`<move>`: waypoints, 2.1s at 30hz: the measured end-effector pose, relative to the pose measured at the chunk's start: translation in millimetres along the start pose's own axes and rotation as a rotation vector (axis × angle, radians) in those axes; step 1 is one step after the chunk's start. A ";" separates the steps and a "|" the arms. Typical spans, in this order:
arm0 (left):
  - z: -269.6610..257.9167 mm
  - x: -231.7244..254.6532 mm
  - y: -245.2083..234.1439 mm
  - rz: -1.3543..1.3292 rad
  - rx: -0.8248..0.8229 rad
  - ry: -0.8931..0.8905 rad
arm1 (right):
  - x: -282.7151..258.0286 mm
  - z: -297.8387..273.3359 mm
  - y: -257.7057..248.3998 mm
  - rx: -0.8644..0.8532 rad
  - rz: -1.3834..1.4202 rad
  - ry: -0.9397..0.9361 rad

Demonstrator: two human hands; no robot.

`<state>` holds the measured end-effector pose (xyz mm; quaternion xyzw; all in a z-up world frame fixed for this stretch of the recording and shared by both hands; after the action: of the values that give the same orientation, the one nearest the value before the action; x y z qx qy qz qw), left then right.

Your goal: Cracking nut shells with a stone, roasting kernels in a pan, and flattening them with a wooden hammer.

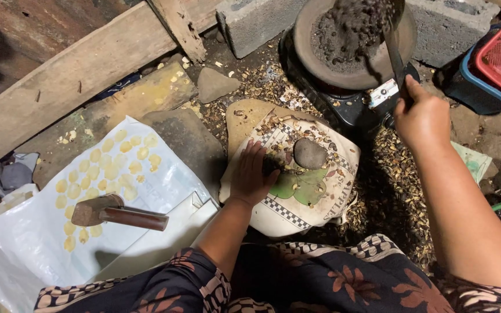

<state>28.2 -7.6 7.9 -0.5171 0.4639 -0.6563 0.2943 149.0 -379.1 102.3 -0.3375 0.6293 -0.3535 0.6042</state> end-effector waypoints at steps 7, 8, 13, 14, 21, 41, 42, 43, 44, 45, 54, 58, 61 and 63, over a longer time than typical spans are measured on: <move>-1.5 -0.1 -0.2 -0.015 0.034 0.019 | 48.2 23.6 8.6 0.080 -0.059 -0.043; -2.1 0.9 -0.8 -0.017 0.028 0.018 | 61.8 31.6 17.1 0.062 -0.011 0.000; -1.3 0.5 -2.2 -0.033 0.022 0.013 | 63.6 34.5 24.3 0.027 0.162 -0.062; -1.1 0.2 -2.4 -0.035 0.019 0.016 | 52.7 26.1 16.3 0.029 0.125 -0.100; 0.2 0.5 -3.7 -0.046 0.036 0.026 | 23.2 -6.8 -14.3 -0.050 -0.084 -0.137; -0.5 -21.2 2.6 -0.308 0.242 -0.024 | -45.7 4.6 6.1 -0.047 -0.340 -0.087; -1.4 -27.6 6.2 -0.379 0.289 -0.054 | -81.9 -16.8 -2.6 0.074 -0.529 -0.274; -0.6 -33.2 12.7 -0.378 0.291 -0.061 | -93.5 -29.3 17.1 0.070 -0.527 -0.280; 2.7 -40.2 16.2 -0.396 0.349 -0.065 | -103.2 -39.2 41.5 -0.181 -0.350 -0.273; 5.8 -47.3 19.8 -0.414 0.408 -0.070 | -113.7 -50.9 66.1 -0.429 -0.169 -0.260; 42.7 -11.4 -18.8 -0.216 0.058 -0.012 | -133.2 -80.0 98.4 -0.831 -0.524 -0.089; 40.6 -1.2 -30.2 -0.185 0.007 -0.069 | -127.1 -82.8 123.9 -0.468 -0.511 -0.522; 42.5 -0.2 -23.2 -0.086 -0.113 -0.110 | -87.7 -79.1 185.5 -0.633 -0.293 -0.469; 50.0 -9.1 -14.6 -0.082 -0.077 -0.073 | -54.9 -76.1 233.0 -0.514 -0.279 -0.653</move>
<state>79.8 -9.1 19.2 -0.5703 0.4563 -0.6302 0.2635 75.9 -207.9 -66.3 -0.6528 0.4211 -0.1383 0.6143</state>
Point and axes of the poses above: each hand's wrist, its own z-axis towards the middle knuckle, its own y-axis out of the palm, x = y × z, the point moved 3 cm from there along z, towards the middle knuckle, and after that the axes turned 12 degrees about -x, right-handed, at the moved point
